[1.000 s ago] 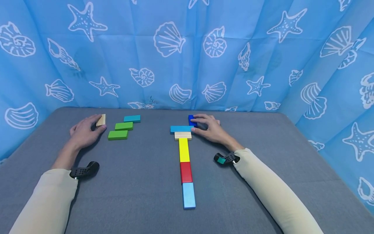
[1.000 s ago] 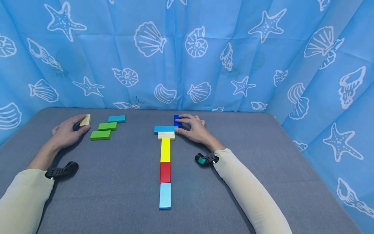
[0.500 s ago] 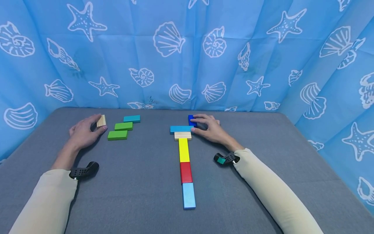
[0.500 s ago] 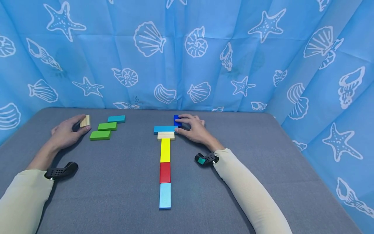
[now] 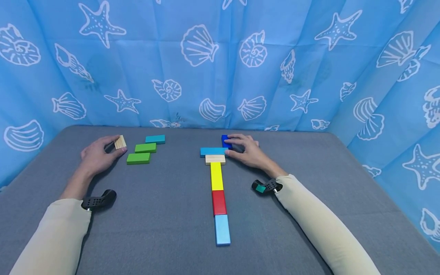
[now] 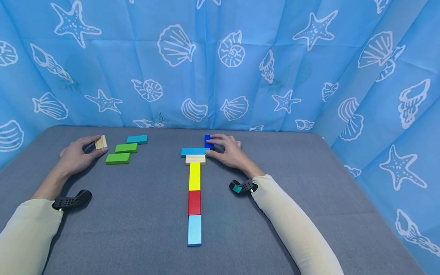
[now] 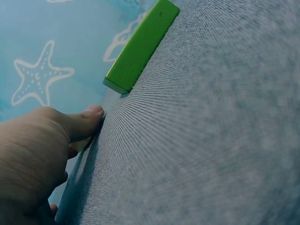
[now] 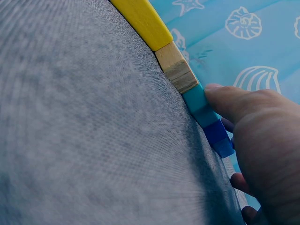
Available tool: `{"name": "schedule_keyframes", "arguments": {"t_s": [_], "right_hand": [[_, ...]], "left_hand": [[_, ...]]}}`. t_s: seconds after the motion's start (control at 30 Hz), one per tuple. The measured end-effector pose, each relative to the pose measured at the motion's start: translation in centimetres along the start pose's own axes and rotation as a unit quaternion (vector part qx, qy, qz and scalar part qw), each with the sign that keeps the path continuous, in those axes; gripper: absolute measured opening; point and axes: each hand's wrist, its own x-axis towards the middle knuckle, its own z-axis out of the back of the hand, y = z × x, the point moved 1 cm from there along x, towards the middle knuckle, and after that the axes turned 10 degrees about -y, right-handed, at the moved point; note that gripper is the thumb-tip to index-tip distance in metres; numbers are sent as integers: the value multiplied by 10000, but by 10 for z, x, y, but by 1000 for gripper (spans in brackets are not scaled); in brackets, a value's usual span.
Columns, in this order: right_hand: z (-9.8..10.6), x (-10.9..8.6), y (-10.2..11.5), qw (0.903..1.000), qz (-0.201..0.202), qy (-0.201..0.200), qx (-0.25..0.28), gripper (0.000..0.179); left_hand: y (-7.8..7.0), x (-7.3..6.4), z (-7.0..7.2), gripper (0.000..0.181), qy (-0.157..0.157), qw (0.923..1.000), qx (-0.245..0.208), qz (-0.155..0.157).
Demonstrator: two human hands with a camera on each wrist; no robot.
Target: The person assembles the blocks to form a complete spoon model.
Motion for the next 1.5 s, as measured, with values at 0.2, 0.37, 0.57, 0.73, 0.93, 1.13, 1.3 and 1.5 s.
{"name": "schedule_keyframes", "arguments": {"t_s": [0.2, 0.37, 0.57, 0.73, 0.93, 1.13, 1.3, 1.5], "right_hand": [[0, 0, -1, 10000, -59, 15, -6, 50], [0, 0, -1, 10000, -41, -9, -5, 50], [1, 0, 0, 10000, 11, -53, 22, 50], [0, 0, -1, 9999, 88, -93, 56, 49], [-1, 0, -1, 9999, 41, -95, 59, 49], [0, 0, 0, 10000, -20, -55, 27, 49], [0, 0, 0, 10000, -2, -74, 28, 49], [0, -1, 0, 10000, -4, -87, 36, 49]], "left_hand": [[-8, 1, 3, 72, -19, 9996, -276, 95], [-33, 7, 7, 73, 3, 9986, -516, -149], [-78, 7, 8, 67, 209, 9945, -855, -566], [-106, 2, 1, 65, 455, 9896, -1059, -863], [-132, -1, -18, 65, 676, 9848, -1230, -1028], [-157, 2, -51, 63, 981, 9811, -1263, -1087], [-171, 7, -76, 62, 1132, 9806, -1363, -841], [-180, 14, -93, 61, 1196, 9798, -1419, -749]]}}
